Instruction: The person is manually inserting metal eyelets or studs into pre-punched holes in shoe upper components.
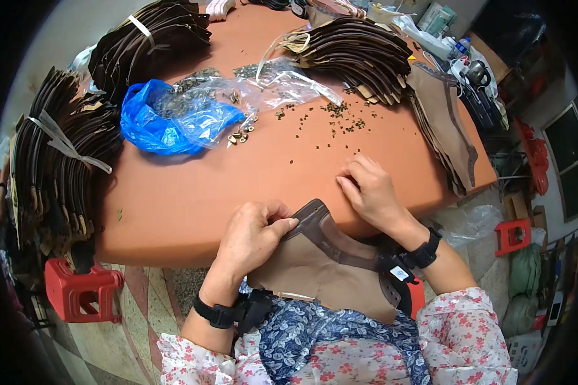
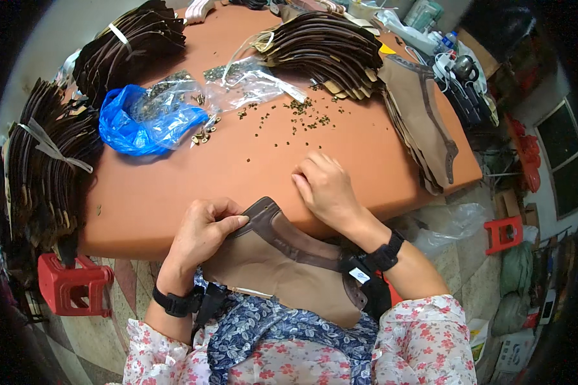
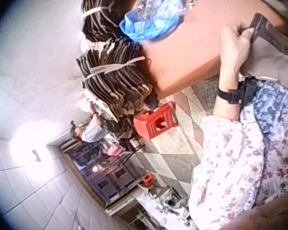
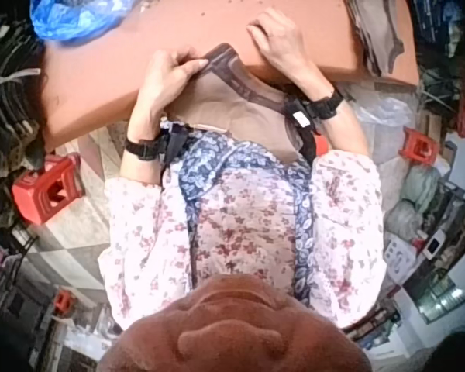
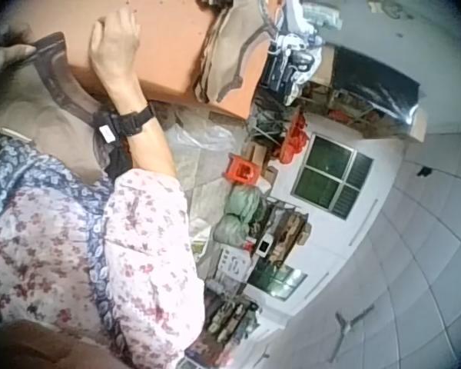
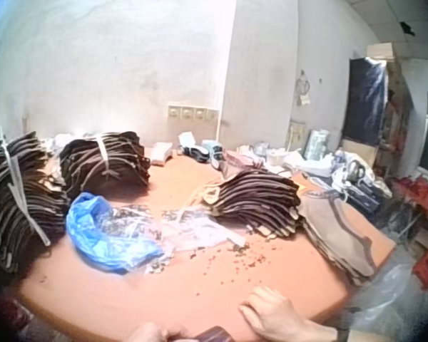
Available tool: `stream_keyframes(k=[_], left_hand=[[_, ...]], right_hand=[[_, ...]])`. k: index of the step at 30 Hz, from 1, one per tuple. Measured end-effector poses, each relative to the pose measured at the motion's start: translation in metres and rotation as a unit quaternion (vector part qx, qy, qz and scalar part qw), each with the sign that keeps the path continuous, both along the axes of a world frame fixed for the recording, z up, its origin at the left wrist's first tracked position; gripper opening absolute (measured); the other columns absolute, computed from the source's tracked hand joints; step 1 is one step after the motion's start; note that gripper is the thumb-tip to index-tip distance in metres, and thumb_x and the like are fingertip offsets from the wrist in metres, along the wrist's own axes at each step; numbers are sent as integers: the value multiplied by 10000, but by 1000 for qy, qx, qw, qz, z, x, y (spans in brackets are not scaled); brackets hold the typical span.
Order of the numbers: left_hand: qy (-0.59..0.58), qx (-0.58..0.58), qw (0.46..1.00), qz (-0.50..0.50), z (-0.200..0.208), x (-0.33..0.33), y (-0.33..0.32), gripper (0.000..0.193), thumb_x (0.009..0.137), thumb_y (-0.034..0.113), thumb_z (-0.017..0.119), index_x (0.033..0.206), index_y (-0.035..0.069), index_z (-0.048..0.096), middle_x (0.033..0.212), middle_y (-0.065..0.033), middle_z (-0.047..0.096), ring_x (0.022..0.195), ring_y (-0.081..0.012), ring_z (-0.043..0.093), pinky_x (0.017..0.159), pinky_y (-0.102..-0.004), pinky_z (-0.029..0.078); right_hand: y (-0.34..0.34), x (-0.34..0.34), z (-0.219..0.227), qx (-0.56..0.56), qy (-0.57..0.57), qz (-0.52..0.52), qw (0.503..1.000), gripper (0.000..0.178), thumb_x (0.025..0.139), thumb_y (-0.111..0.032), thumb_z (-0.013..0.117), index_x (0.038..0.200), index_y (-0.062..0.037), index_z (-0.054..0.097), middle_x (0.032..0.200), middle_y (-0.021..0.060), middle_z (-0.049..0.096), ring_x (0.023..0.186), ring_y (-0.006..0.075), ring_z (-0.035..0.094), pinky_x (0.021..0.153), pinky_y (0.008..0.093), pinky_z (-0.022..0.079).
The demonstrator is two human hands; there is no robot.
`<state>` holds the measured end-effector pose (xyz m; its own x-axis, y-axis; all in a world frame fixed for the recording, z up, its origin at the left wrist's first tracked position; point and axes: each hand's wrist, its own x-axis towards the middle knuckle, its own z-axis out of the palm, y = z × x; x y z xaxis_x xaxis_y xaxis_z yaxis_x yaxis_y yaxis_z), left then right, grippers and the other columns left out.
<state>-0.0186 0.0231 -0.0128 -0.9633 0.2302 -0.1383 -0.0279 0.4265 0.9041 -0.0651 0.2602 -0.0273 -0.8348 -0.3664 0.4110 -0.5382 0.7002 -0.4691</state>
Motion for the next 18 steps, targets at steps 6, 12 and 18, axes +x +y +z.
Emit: stream_keyframes(k=[6, 12, 18], left_hand=[[1, 24, 1000, -16, -7, 0, -1, 163, 825, 143, 650, 898, 9, 706, 626, -138, 619, 579, -195, 598, 585, -336, 457], [-20, 63, 998, -23, -8, 1, -2, 170, 836, 134, 637, 927, 10, 709, 640, -114, 630, 593, -157, 587, 596, -319, 461], [-41, 102, 994, -20, -5, 3, -3, 176, 843, 108, 629, 955, 1, 712, 707, -87, 679, 647, -115, 600, 629, -286, 481]], right_hand=[[-21, 32, 21, -120, -65, 105, 985, 62, 781, -15, 668, 824, -3, 625, 960, 122, 604, 956, 285, 588, 819, 371, 471], [-34, 42, 11, -85, 13, 109, 990, 98, 741, -11, 711, 805, -13, 638, 998, 109, 601, 1060, 321, 562, 885, 412, 465], [-38, 44, 11, -84, -8, 91, 992, 98, 740, -17, 716, 801, -7, 641, 1041, 111, 601, 1059, 316, 559, 895, 403, 461]])
